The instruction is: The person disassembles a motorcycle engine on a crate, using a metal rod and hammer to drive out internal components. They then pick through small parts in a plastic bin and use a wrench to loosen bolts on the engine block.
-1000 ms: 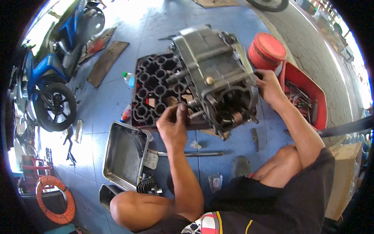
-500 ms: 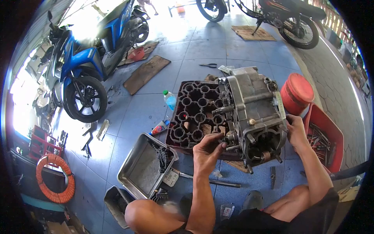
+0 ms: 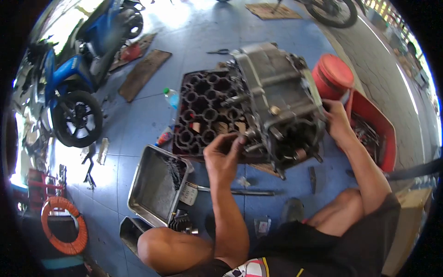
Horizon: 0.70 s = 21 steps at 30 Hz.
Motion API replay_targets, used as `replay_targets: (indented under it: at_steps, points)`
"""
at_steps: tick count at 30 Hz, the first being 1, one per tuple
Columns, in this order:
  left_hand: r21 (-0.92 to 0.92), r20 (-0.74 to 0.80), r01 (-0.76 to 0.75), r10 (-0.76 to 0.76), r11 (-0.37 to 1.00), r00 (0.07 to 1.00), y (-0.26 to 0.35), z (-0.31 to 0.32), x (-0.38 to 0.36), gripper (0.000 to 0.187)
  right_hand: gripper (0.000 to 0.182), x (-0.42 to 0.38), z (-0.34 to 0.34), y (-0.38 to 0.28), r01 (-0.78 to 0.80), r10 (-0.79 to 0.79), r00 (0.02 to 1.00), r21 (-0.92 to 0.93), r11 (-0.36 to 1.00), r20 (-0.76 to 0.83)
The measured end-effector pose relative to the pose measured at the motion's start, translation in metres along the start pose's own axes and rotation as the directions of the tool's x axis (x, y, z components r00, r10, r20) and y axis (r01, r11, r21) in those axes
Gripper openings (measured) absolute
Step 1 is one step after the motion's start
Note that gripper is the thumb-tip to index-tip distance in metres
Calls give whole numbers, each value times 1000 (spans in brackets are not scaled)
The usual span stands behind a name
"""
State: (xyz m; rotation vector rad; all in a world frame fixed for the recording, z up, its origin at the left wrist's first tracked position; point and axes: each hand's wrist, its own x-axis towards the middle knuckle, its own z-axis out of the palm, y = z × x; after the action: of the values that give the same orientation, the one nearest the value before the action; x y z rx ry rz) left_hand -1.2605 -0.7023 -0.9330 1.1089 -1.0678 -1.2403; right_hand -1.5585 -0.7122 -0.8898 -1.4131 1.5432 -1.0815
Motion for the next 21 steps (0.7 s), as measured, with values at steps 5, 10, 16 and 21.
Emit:
replay_targets:
  at_steps: [5, 10, 16, 21]
  points:
    - [-47, 96, -179, 183, 983, 978, -8, -6, 2, 30, 32, 1, 0, 3, -83, 83, 997, 60, 995, -1]
    - [-167, 88, -119, 135, 979, 987, -8, -4, -2, 28, 27, 1, 3, 0, -99, 98, 995, 144, 985, 8]
    - [-198, 11, -184, 190, 963, 982, -20, -3, -1, 21, 27, 2, 4, 0, -109, 112, 994, 160, 981, -6]
    - [-268, -19, -21, 16, 963, 1000, -19, 0, -2, 24, 26, 2, 2, 2, -86, 87, 996, 59, 995, -20]
